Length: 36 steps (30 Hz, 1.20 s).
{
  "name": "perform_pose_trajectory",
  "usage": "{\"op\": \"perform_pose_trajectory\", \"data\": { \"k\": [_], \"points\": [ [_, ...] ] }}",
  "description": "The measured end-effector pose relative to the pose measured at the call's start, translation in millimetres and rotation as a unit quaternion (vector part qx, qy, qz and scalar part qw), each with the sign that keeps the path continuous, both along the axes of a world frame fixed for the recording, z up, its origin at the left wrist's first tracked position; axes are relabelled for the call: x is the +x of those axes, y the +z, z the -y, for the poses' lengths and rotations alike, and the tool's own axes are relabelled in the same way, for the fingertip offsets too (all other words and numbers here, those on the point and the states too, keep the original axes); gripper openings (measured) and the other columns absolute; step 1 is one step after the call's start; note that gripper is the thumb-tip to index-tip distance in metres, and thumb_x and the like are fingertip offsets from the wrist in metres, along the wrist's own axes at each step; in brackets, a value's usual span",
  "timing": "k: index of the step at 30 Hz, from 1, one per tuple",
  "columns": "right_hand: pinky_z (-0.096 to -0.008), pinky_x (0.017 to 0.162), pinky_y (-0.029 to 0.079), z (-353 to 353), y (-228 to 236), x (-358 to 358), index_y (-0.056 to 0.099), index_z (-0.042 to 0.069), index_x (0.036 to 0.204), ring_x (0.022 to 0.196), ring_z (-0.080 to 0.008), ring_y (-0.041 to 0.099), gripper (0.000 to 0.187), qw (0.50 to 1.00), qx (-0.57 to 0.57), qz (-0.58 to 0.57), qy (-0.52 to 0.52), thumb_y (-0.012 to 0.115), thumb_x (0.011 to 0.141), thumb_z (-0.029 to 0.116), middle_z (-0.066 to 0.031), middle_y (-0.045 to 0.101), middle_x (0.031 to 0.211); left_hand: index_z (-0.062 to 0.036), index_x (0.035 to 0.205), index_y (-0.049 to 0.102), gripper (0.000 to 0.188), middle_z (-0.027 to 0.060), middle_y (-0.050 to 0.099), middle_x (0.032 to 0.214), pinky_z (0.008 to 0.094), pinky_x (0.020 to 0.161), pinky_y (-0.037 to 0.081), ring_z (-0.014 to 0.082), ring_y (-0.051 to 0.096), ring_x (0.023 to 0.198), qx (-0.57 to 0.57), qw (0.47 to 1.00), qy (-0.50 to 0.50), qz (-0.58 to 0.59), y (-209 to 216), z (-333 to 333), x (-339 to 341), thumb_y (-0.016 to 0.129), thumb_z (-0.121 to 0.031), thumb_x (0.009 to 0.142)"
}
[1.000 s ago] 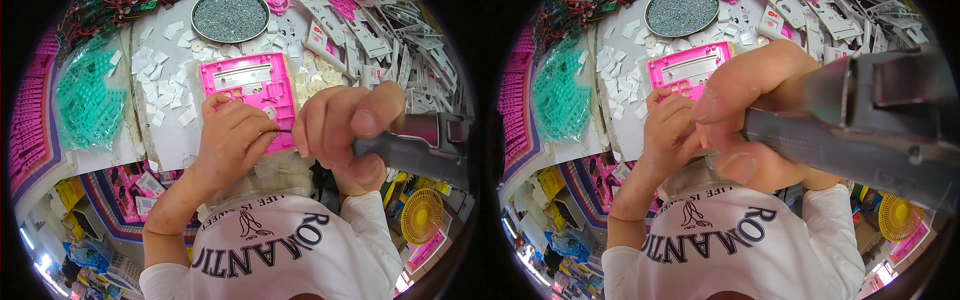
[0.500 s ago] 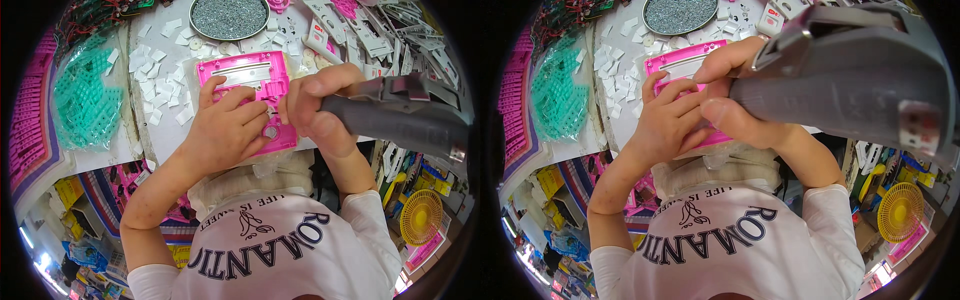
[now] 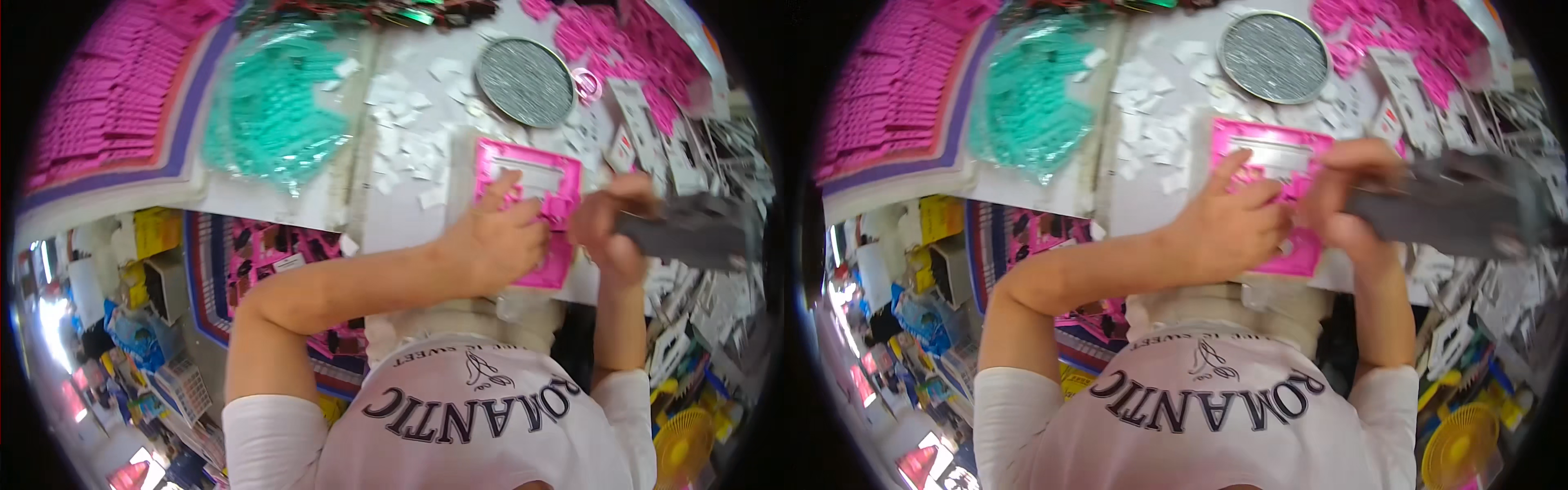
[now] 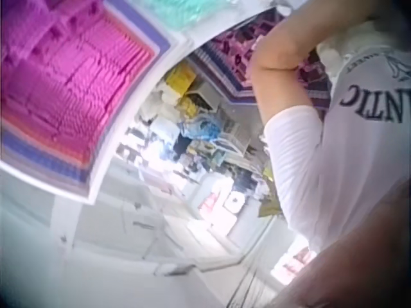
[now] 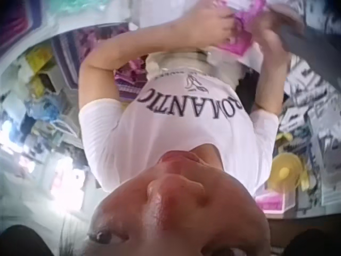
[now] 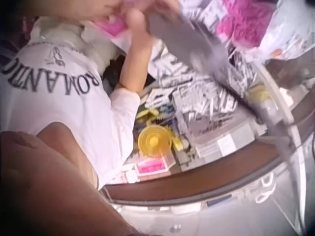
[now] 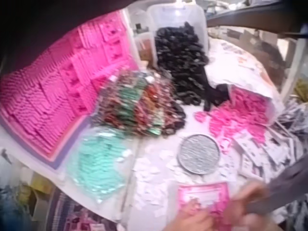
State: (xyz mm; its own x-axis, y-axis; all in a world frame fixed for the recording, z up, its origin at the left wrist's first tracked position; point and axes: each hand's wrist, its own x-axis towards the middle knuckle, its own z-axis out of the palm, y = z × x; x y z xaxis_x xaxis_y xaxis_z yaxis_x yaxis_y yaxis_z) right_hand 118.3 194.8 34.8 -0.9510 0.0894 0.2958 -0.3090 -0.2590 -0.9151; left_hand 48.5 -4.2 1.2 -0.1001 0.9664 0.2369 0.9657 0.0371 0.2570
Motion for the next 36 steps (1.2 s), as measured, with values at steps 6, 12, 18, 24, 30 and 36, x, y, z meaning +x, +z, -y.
{"op": "perform_pose_trajectory", "data": {
  "k": [6,12,18,24,30,36],
  "points": [
    [-0.0282,0.055,0.040,-50.9,55.6,10.0,0.046,0.005,0.133,0.058,-0.0094,0.043,0.055,0.996,0.043,-0.063,-0.049,0.072,0.093,0.032,0.0058,0.044,0.064,-0.0100,0.109,0.070,0.031,0.0067,0.067,0.115,0.0478,0.096,0.050,0.0279,0.065,0.106,0.180,0.943,0.101,0.261,9.0,37.2,-55.3,0.078,-0.021,0.081],
    [-0.0271,0.056,0.039,-52.4,47.3,2.4,0.047,0.004,0.131,0.058,-0.0079,0.040,0.051,0.997,0.024,-0.023,-0.069,0.069,0.093,0.030,0.0054,0.043,0.064,-0.0047,0.112,0.071,0.027,0.0153,0.069,0.106,0.0444,0.081,0.055,0.0343,0.069,0.092,-0.113,0.890,0.430,-0.100,18.3,133.9,-220.4,0.071,-0.015,0.088],
    [-0.0268,0.055,0.037,-43.6,42.7,-6.1,0.049,0.003,0.127,0.055,-0.0066,0.041,0.049,0.998,0.021,-0.019,-0.048,0.072,0.092,0.027,0.0050,0.043,0.063,-0.0099,0.115,0.062,0.040,0.0146,0.057,0.119,0.0479,0.082,0.056,0.0383,0.066,0.098,-0.153,0.914,0.366,-0.089,22.0,118.8,-242.6,0.077,-0.017,0.078],
    [-0.0316,0.066,0.049,-64.9,48.2,8.1,0.049,0.000,0.133,0.074,-0.0158,0.057,0.054,0.981,0.071,-0.050,-0.174,0.072,0.090,0.024,-0.0067,0.058,0.087,-0.0062,0.100,0.063,0.029,0.0136,0.059,0.116,0.0427,0.079,0.053,0.0353,0.064,0.098,-0.142,0.879,0.456,0.018,41.8,126.7,-208.4,0.078,-0.015,0.077],
    [-0.0384,0.092,0.052,-23.4,62.0,37.1,0.041,-0.004,0.143,0.103,-0.0269,0.063,0.060,0.877,0.227,-0.168,-0.390,0.059,0.096,0.029,-0.0179,0.060,0.124,-0.0114,0.093,0.066,0.032,0.0164,0.061,0.124,0.0422,0.081,0.050,0.0331,0.060,0.105,0.239,0.946,0.210,0.066,78.6,81.2,-85.9,0.081,-0.008,0.064],
    [-0.0283,0.075,0.054,29.2,16.0,8.2,0.061,0.001,0.129,0.088,-0.0121,0.066,0.036,0.928,-0.043,0.271,0.251,0.066,0.095,0.012,-0.0041,0.070,0.103,-0.0117,0.109,0.069,0.049,0.0177,0.057,0.130,0.0472,0.092,0.049,0.0370,0.058,0.112,0.229,0.955,0.054,0.182,45.5,50.9,0.8,0.085,-0.007,0.062]
  ]
}}
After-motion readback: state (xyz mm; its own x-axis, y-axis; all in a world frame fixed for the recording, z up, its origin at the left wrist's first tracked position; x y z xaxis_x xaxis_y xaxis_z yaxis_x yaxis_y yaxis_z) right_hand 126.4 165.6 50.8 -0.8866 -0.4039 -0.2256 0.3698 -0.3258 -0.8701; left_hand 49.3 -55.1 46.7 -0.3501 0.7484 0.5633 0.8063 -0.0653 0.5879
